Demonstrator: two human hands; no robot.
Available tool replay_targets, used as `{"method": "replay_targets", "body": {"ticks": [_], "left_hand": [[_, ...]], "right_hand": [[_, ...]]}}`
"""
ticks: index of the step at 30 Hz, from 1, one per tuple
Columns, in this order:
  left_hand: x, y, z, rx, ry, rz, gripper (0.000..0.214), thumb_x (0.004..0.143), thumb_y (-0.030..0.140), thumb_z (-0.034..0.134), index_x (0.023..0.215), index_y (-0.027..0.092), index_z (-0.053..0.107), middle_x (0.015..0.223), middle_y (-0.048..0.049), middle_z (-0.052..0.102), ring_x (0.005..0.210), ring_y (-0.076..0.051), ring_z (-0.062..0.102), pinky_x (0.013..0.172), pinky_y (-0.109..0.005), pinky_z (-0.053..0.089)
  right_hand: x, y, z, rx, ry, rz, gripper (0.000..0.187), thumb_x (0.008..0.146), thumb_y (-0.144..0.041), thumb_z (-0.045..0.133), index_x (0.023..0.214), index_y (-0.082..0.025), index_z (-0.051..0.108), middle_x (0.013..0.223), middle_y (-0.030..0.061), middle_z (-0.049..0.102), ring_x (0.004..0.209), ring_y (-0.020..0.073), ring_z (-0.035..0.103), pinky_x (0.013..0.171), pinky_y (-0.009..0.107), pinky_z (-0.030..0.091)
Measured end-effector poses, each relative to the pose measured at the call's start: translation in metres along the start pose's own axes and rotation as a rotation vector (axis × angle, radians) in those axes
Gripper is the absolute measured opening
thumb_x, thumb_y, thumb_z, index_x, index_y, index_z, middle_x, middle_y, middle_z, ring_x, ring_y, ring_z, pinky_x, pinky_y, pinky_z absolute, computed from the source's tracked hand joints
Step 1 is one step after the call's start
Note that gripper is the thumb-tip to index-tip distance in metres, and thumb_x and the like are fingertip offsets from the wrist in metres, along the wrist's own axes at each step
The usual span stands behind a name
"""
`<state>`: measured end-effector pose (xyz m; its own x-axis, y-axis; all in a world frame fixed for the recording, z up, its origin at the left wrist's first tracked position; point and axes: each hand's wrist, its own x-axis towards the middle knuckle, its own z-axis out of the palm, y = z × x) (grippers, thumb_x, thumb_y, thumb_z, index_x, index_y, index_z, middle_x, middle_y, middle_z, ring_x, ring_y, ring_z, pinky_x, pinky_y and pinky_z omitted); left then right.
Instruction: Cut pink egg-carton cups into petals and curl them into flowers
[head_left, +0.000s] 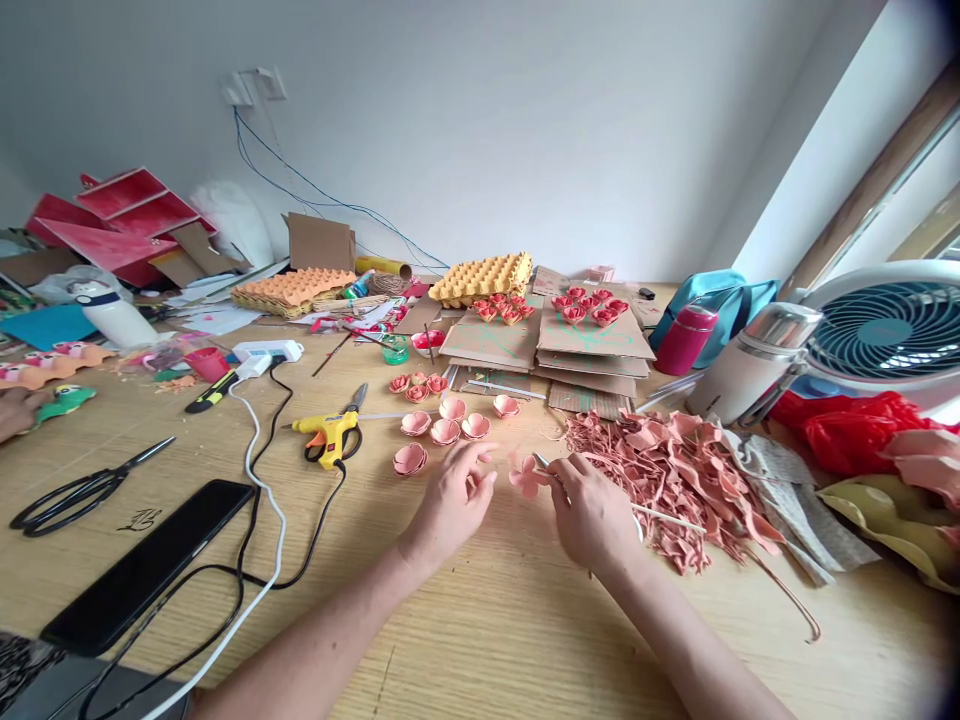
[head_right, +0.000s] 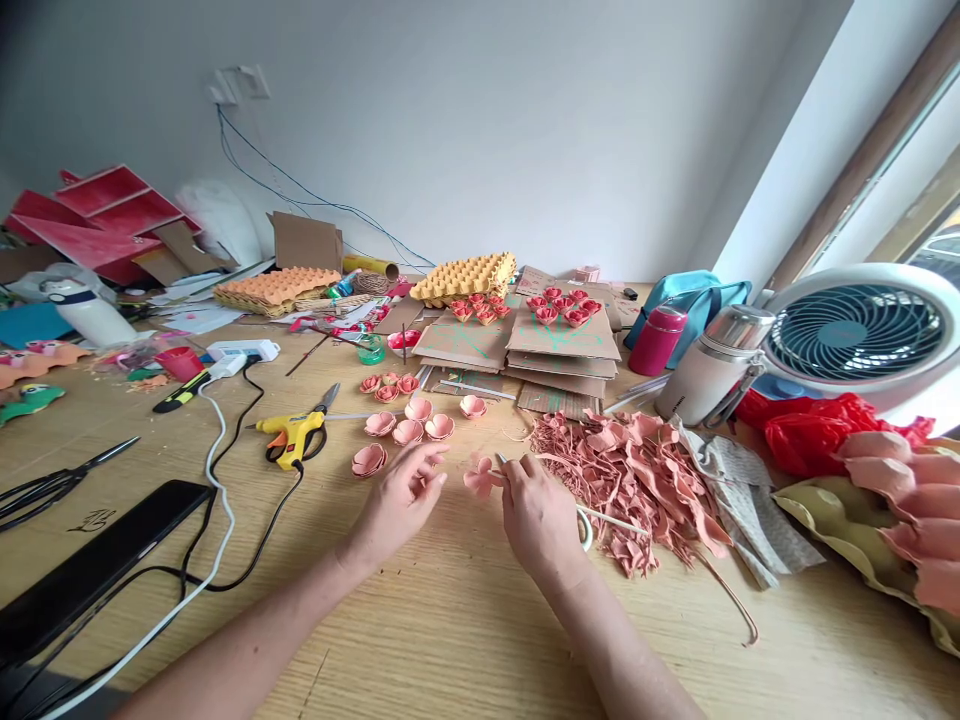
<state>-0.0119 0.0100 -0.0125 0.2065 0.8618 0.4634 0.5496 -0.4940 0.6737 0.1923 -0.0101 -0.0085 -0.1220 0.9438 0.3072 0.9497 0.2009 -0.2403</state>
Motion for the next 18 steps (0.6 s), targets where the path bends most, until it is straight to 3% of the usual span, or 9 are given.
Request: {"method": "replay_targets", "body": {"ticks": [2, 6, 12, 18], "left_hand": [[0.007, -0.002, -0.010, 0.073, 0.030, 0.033, 0.025, 0.087, 0.012, 0.051, 0.108, 0.020, 0.061, 0.094, -0.0029, 0.061, 0.071, -0.012, 0.057, 0.071, -0.026, 0.050], [0.018, -0.006, -0.025, 0.118, 0.068, -0.015, 0.020, 0.085, 0.011, 0.051, 0.098, 0.020, 0.064, 0.104, -0.0039, 0.065, 0.072, -0.012, 0.059, 0.071, -0.025, 0.049], [0.026, -0.011, -0.038, 0.132, 0.144, -0.014, 0.018, 0.088, 0.015, 0.049, 0.090, 0.020, 0.066, 0.096, -0.0046, 0.069, 0.092, -0.019, 0.061, 0.080, -0.030, 0.048], [0.031, -0.011, -0.048, 0.120, 0.122, -0.060, 0.017, 0.088, 0.021, 0.051, 0.083, 0.019, 0.067, 0.091, -0.0038, 0.070, 0.086, -0.018, 0.062, 0.075, -0.027, 0.047]], "right_hand": [[0.001, 0.001, 0.002, -0.036, -0.011, -0.006, 0.020, 0.097, -0.022, 0.043, 0.089, -0.022, 0.061, 0.089, 0.0018, 0.062, 0.076, 0.0138, 0.059, 0.061, 0.027, 0.031], [0.002, 0.002, 0.004, -0.082, -0.033, -0.038, 0.022, 0.097, -0.020, 0.041, 0.089, -0.021, 0.062, 0.088, 0.0036, 0.062, 0.076, 0.0152, 0.060, 0.061, 0.027, 0.032], [0.002, 0.002, 0.004, -0.103, -0.041, -0.043, 0.022, 0.097, -0.020, 0.042, 0.089, -0.021, 0.063, 0.087, 0.0043, 0.062, 0.075, 0.0149, 0.060, 0.061, 0.027, 0.032], [0.004, 0.004, 0.002, -0.099, -0.045, -0.010, 0.023, 0.097, -0.022, 0.043, 0.087, -0.021, 0.063, 0.088, 0.0036, 0.062, 0.074, 0.0141, 0.059, 0.059, 0.026, 0.030]]}}
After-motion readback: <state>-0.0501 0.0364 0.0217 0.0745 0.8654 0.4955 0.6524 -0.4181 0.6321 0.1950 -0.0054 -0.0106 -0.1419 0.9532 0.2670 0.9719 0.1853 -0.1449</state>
